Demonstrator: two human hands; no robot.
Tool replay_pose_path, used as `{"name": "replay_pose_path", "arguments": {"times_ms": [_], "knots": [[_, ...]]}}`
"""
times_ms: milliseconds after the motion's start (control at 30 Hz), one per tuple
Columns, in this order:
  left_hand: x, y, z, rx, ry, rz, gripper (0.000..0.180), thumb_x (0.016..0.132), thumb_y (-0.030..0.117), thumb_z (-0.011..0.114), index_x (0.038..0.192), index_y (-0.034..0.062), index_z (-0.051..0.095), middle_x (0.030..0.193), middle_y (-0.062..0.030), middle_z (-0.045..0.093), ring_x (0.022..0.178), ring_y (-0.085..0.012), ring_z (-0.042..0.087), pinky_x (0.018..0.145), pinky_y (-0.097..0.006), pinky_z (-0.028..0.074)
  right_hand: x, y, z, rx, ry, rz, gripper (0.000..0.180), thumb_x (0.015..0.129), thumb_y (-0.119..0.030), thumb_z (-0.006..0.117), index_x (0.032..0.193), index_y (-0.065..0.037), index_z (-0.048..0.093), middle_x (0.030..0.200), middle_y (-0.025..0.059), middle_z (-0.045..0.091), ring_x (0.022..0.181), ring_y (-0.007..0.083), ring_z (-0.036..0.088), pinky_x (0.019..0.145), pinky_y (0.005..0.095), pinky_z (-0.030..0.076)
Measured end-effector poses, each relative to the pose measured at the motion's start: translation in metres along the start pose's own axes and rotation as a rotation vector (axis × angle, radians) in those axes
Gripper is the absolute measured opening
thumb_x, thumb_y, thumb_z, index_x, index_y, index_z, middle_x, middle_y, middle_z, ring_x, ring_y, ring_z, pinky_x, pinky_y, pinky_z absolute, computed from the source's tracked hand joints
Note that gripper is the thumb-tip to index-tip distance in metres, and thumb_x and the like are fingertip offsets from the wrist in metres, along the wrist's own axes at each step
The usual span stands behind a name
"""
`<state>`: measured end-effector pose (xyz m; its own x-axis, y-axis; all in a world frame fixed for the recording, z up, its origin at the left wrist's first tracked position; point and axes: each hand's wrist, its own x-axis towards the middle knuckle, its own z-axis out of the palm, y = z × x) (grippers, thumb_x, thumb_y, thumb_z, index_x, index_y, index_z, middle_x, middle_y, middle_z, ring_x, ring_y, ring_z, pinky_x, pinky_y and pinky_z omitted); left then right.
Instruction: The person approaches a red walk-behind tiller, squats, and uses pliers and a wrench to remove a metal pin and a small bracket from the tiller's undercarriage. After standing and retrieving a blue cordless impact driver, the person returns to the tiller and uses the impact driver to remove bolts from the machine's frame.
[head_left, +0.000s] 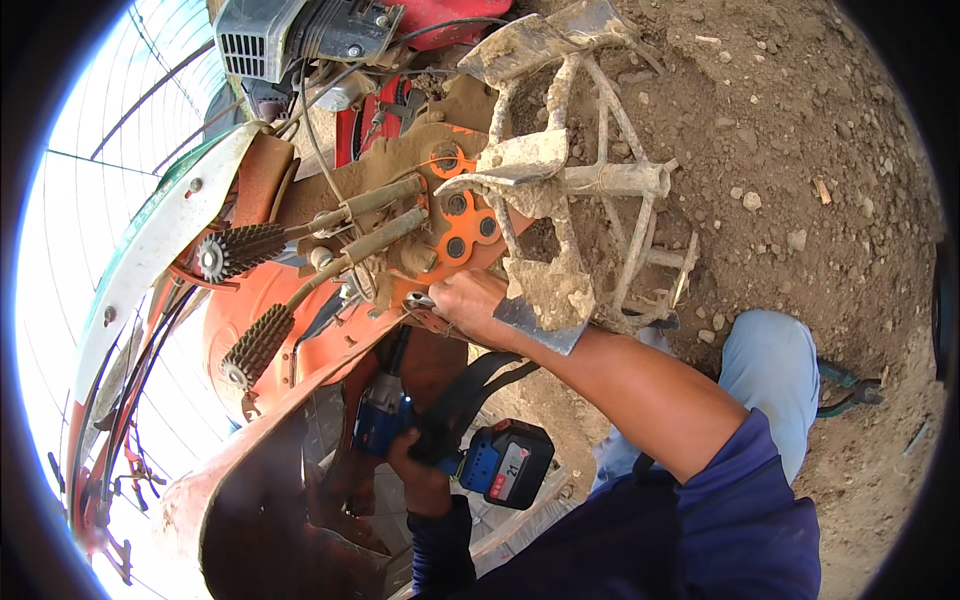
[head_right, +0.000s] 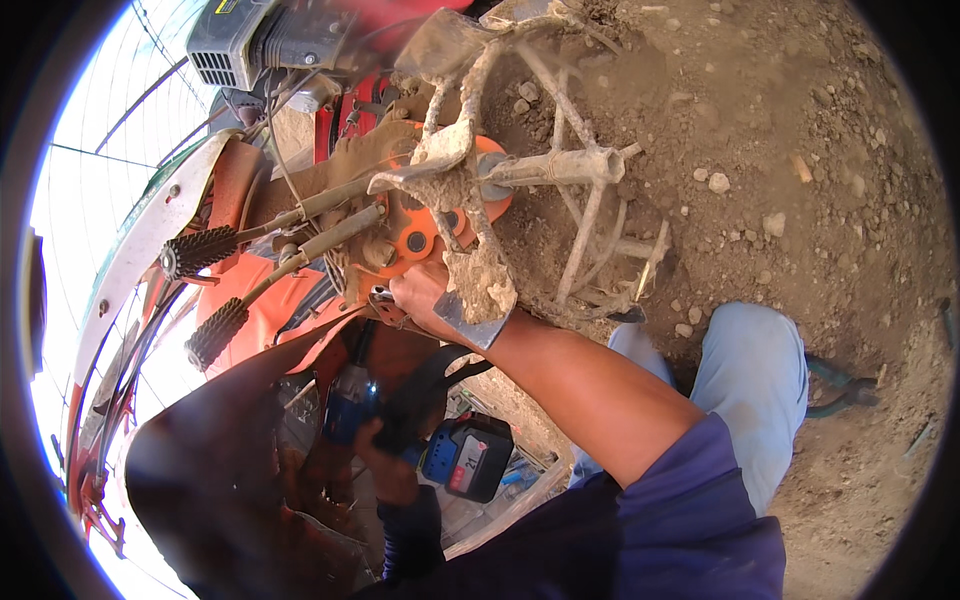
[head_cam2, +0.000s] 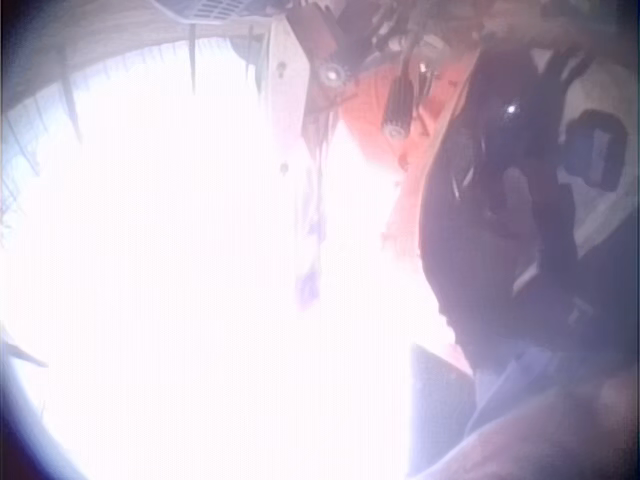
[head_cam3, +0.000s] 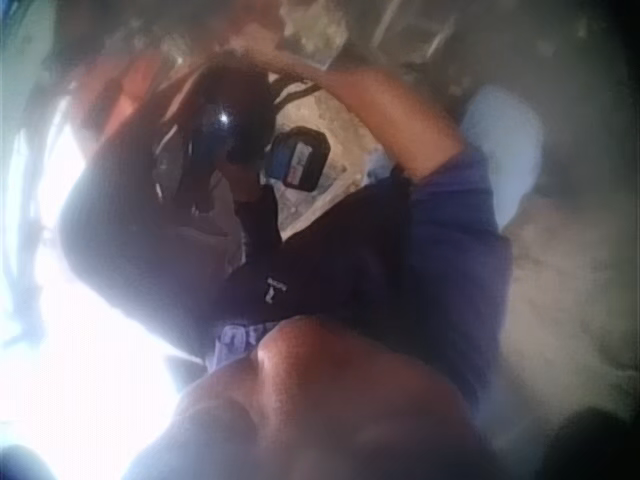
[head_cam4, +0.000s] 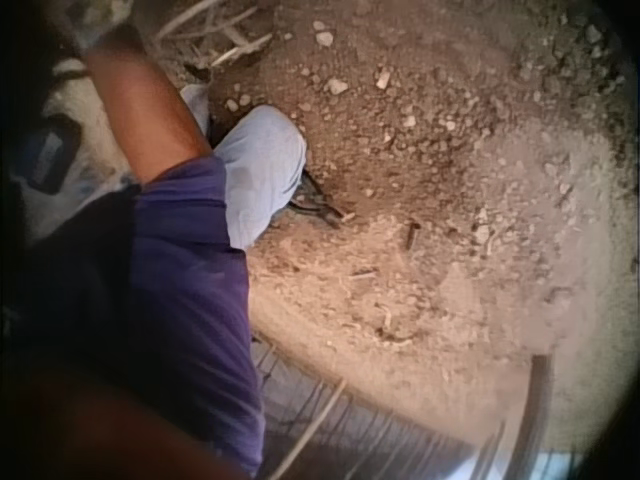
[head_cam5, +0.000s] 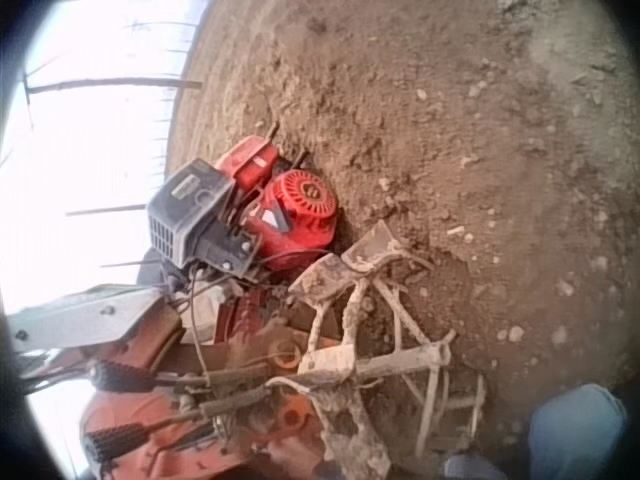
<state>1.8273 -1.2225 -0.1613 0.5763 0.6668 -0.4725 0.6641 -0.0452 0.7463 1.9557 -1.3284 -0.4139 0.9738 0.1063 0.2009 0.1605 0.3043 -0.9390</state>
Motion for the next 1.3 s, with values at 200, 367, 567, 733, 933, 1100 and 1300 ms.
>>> {"name": "replay_pose_path", "arguments": {"times_ms": [200,367,567,733,933,1100,1300], "knots": [[0.000,0.005,0.002,-0.031,-0.070,-0.016,0.058,0.080,0.022,0.067,0.133,-0.0032,0.062,0.130,-0.0262,0.068,0.121,-0.0439,0.067,0.105,-0.055,0.057,-0.002,-0.002,-0.005,0.091,0.273,-0.009,0.014,0.085,-0.012,0.076,0.086,0.001,0.070,0.079,0.0224,0.071,0.079,0.0432,0.073,0.070,0.0497,0.058],[0.002,0.001,-0.002,-0.044,-0.150,-0.044,0.058,0.081,0.022,0.067,0.133,-0.0020,0.061,0.129,-0.0257,0.068,0.119,-0.0433,0.068,0.101,-0.051,0.059,-0.005,-0.002,-0.001,0.044,0.328,0.009,0.010,0.085,-0.011,0.073,0.088,-0.001,0.072,0.080,0.0236,0.071,0.080,0.0420,0.073,0.072,0.0493,0.057],[-0.005,0.004,0.014,0.062,-0.035,0.002,0.062,0.080,0.029,0.066,0.134,-0.0014,0.061,0.129,-0.0250,0.069,0.111,-0.0406,0.071,0.087,-0.045,0.063,-0.005,-0.004,-0.007,0.007,0.241,0.011,0.013,0.089,-0.015,0.072,0.087,-0.002,0.071,0.080,0.0247,0.069,0.077,0.0424,0.072,0.071,0.0501,0.055],[-0.018,0.010,0.033,0.154,0.029,0.036,0.064,0.080,0.032,0.065,0.135,-0.0013,0.061,0.129,-0.0252,0.069,0.103,-0.0395,0.073,0.079,-0.044,0.064,-0.008,-0.009,-0.020,-0.021,0.050,0.105,0.009,0.087,-0.010,0.069,0.090,-0.003,0.075,0.090,0.0229,0.072,0.088,0.0426,0.072,0.080,0.0508,0.056],[-0.025,0.013,0.039,0.162,-0.017,0.027,0.064,0.080,0.031,0.065,0.135,-0.0011,0.061,0.130,-0.0254,0.069,0.100,-0.0391,0.074,0.076,-0.044,0.064,-0.005,-0.008,-0.012,-0.085,0.061,0.102,0.013,0.085,-0.010,0.068,0.091,-0.004,0.078,0.095,0.0216,0.074,0.096,0.0412,0.073,0.087,0.0513,0.057],[-0.024,0.016,0.041,0.196,-0.093,-0.012,0.064,0.079,0.031,0.065,0.135,-0.0010,0.061,0.131,-0.0257,0.069,0.097,-0.0387,0.074,0.073,-0.044,0.064,-0.004,-0.004,-0.004,-0.079,-0.032,0.167,0.015,0.083,-0.010,0.070,0.093,-0.003,0.079,0.097,0.0222,0.075,0.097,0.0400,0.074,0.086,0.0494,0.058],[-0.021,0.015,0.037,0.109,-0.106,-0.018,0.064,0.079,0.031,0.065,0.135,-0.0008,0.061,0.131,-0.0259,0.068,0.093,-0.0382,0.075,0.070,-0.044,0.064,-0.001,-0.002,0.002,-0.124,0.148,0.090,0.010,0.083,-0.015,0.075,0.087,-0.006,0.076,0.082,0.0203,0.071,0.080,0.0413,0.073,0.071,0.0496,0.057]]}}
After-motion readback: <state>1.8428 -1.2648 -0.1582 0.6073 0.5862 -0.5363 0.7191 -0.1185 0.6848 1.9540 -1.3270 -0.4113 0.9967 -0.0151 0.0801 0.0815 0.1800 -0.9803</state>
